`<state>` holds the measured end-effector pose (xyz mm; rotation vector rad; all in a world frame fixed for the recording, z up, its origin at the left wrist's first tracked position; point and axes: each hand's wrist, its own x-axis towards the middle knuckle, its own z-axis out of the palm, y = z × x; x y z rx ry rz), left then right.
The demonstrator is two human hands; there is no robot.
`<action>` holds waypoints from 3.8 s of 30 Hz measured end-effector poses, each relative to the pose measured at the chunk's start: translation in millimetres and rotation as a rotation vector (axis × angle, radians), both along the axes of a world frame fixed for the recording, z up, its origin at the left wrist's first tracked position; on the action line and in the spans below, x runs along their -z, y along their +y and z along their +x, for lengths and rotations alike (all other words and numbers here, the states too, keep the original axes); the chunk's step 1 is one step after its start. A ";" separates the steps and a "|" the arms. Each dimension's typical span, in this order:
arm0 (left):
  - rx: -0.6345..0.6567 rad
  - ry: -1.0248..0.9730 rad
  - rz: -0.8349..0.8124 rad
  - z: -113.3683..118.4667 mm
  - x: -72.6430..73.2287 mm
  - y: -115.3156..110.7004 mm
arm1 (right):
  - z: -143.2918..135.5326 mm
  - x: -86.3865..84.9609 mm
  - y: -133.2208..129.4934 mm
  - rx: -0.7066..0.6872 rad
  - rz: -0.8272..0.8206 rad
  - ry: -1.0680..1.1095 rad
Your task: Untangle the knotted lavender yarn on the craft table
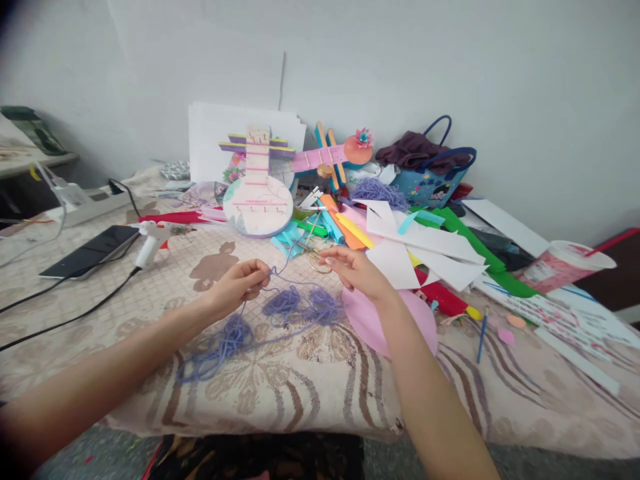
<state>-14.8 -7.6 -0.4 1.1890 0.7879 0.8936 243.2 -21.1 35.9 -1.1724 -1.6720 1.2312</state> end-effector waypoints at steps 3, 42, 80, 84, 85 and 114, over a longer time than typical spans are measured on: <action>-0.005 0.102 0.089 1.9 -0.5 -2.4 | -28.4 10.2 -1.8 0.110 0.091 0.047; -0.141 0.489 0.585 1.8 -2.4 -8.0 | -87.3 35.7 -15.8 0.142 0.316 -0.152; 0.210 0.661 0.780 -3.4 14.3 -2.0 | -89.7 39.0 -15.3 -0.028 -0.368 0.676; 0.160 0.658 0.799 -7.1 1.7 0.1 | -88.5 38.3 -14.9 -0.016 -0.353 0.674; 0.149 0.665 0.758 -12.4 -4.0 3.9 | -87.5 38.2 -14.4 -0.005 -0.341 0.670; 0.487 0.923 0.661 -52.2 -43.6 10.5 | -87.6 48.6 -9.5 0.062 -0.100 0.355</action>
